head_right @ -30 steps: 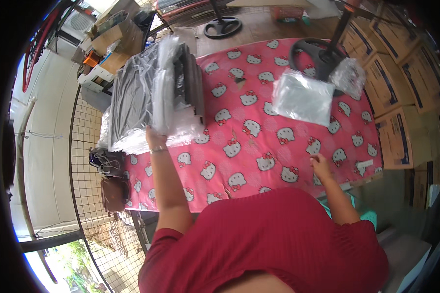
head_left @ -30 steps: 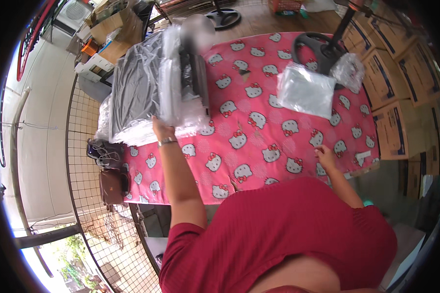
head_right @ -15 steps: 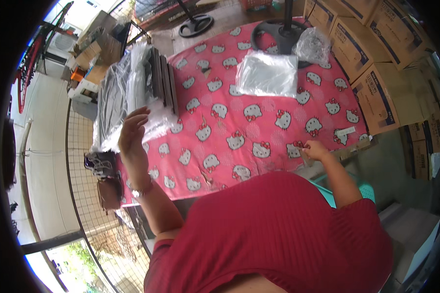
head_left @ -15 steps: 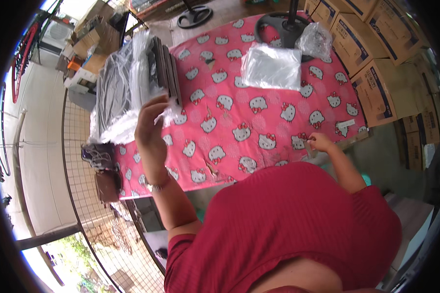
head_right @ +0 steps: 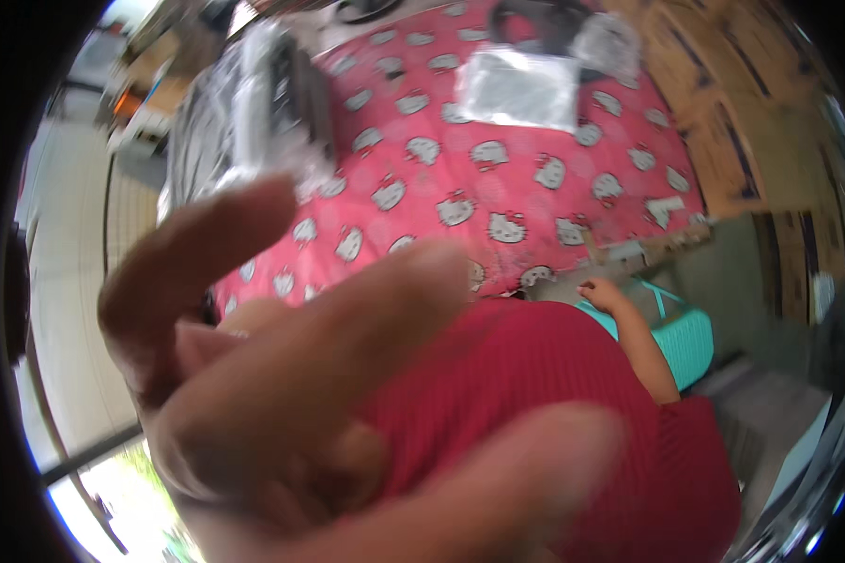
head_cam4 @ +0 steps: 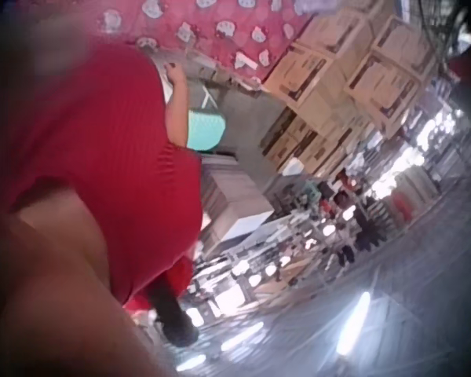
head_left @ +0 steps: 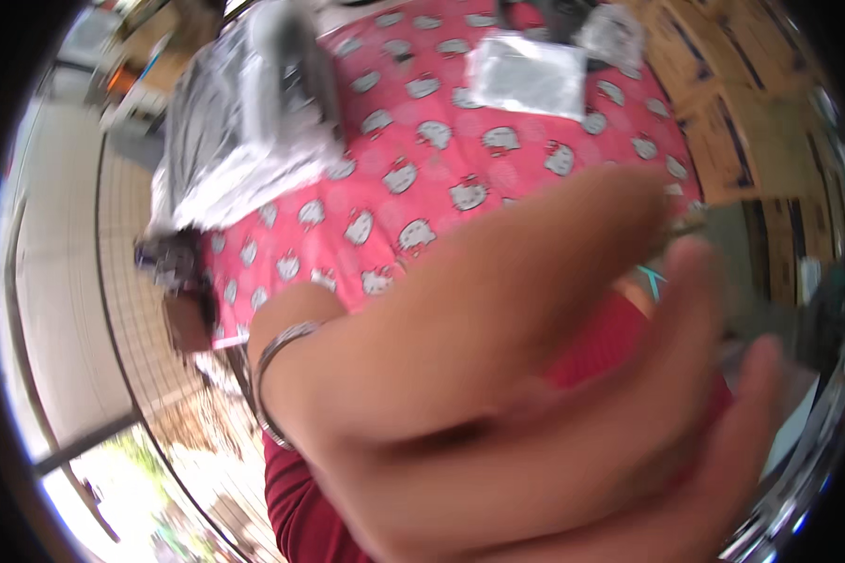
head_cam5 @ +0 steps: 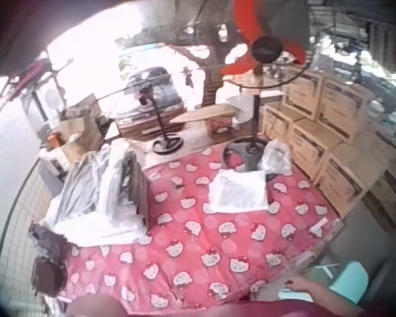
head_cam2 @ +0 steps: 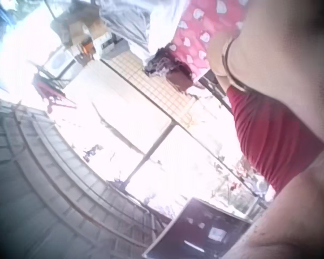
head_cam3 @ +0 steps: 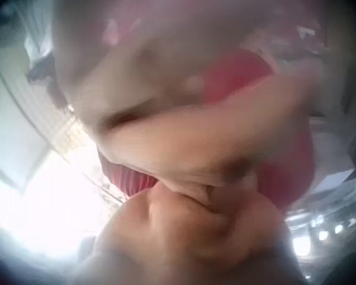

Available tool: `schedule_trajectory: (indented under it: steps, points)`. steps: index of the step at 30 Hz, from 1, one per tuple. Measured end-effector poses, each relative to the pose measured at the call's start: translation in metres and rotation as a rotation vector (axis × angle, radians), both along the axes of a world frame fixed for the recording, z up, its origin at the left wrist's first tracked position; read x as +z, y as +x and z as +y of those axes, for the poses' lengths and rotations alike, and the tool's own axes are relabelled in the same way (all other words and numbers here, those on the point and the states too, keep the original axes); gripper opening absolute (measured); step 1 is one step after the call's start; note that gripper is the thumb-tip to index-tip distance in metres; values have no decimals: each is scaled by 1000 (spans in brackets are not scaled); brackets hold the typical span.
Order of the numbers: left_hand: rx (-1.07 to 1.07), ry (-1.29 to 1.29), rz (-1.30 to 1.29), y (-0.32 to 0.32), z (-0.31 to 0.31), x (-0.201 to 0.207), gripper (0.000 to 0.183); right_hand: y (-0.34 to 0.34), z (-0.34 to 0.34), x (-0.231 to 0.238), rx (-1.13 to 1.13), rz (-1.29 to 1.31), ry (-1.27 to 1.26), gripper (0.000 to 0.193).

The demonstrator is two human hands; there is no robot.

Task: The person picks up dark rectangular sheets from a large stack and places them individually onto a table, then gathers them into a smaller stack.

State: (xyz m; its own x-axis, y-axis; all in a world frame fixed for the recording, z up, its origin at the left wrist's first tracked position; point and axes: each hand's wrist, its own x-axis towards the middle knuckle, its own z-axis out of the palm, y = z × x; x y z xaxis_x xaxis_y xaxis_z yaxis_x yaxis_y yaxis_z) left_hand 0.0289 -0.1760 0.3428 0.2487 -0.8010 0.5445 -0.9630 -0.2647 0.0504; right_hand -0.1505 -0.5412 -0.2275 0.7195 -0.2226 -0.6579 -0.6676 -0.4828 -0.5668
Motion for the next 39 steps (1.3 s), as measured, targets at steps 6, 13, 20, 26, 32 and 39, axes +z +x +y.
schedule_trajectory:
  steps: [6,13,20,26,32,39]
  points:
    - [-470,-548,176,76,39,-64,34,-88,17,3,-680,88,-1,25]
    - [-410,61,1132,133,23,-232,23,-283,90,-37,-1066,433,280,24]
    - [-58,536,1286,105,-6,-435,36,-313,148,-19,-1087,495,379,25]
    - [279,928,926,86,-67,-510,83,-321,109,-26,-1166,251,327,23]
    - [544,1168,903,57,-138,-533,105,-356,22,-30,-1202,257,239,24]
    - [917,944,1099,34,-168,-535,125,-374,-67,-46,-864,193,-101,30]
